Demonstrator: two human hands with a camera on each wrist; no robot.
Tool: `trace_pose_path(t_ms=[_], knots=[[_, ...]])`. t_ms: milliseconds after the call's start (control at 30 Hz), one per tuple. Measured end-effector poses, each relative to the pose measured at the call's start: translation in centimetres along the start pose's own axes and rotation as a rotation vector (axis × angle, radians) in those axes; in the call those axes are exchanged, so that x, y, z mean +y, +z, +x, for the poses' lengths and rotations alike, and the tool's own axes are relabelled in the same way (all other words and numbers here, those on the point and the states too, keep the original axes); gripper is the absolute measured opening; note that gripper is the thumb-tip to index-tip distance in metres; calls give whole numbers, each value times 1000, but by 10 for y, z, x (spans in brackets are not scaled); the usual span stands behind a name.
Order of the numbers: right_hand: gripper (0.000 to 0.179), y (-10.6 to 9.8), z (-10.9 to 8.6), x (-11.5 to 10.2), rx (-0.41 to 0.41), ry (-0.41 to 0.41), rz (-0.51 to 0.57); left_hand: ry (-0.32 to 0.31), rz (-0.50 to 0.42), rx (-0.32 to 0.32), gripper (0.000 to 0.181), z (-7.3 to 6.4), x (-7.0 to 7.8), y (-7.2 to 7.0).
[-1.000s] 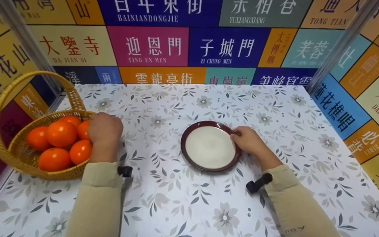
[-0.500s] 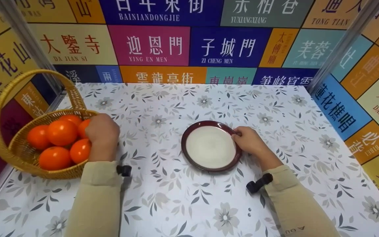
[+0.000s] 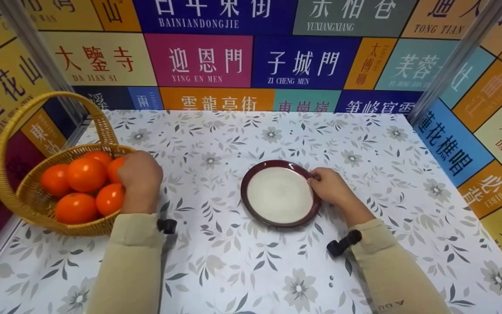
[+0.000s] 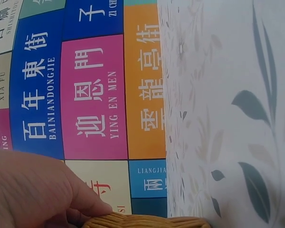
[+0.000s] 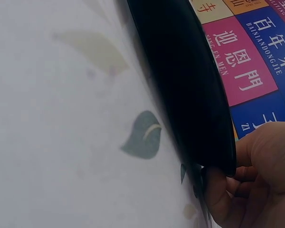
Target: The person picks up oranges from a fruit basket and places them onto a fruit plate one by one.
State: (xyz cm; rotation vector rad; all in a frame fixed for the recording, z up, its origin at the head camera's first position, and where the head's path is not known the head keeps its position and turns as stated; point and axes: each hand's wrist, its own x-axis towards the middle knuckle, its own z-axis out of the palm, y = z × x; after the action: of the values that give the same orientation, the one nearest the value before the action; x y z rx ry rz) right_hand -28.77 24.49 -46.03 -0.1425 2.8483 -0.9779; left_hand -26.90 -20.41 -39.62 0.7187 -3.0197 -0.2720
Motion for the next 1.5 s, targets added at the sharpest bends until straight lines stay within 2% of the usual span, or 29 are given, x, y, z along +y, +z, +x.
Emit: trace_pose_path(t_ms=[167,333,600,1233,1500], knots=[[29,1,0,1,5,-13,-1,12,8,22,37,-3,4,2],[29,0,-1,0,1,-1,2,60,7,54,35,-6,8,4],[29,0,1,0,-11,17,0,81,-13,29,37,-9,16,7],[29,0,0,-2,-14,34,15,156,-21,46,33,-19,29,10],[31,1,0,-2,-8,9,7,182,-35,125,33,-23,35,16]])
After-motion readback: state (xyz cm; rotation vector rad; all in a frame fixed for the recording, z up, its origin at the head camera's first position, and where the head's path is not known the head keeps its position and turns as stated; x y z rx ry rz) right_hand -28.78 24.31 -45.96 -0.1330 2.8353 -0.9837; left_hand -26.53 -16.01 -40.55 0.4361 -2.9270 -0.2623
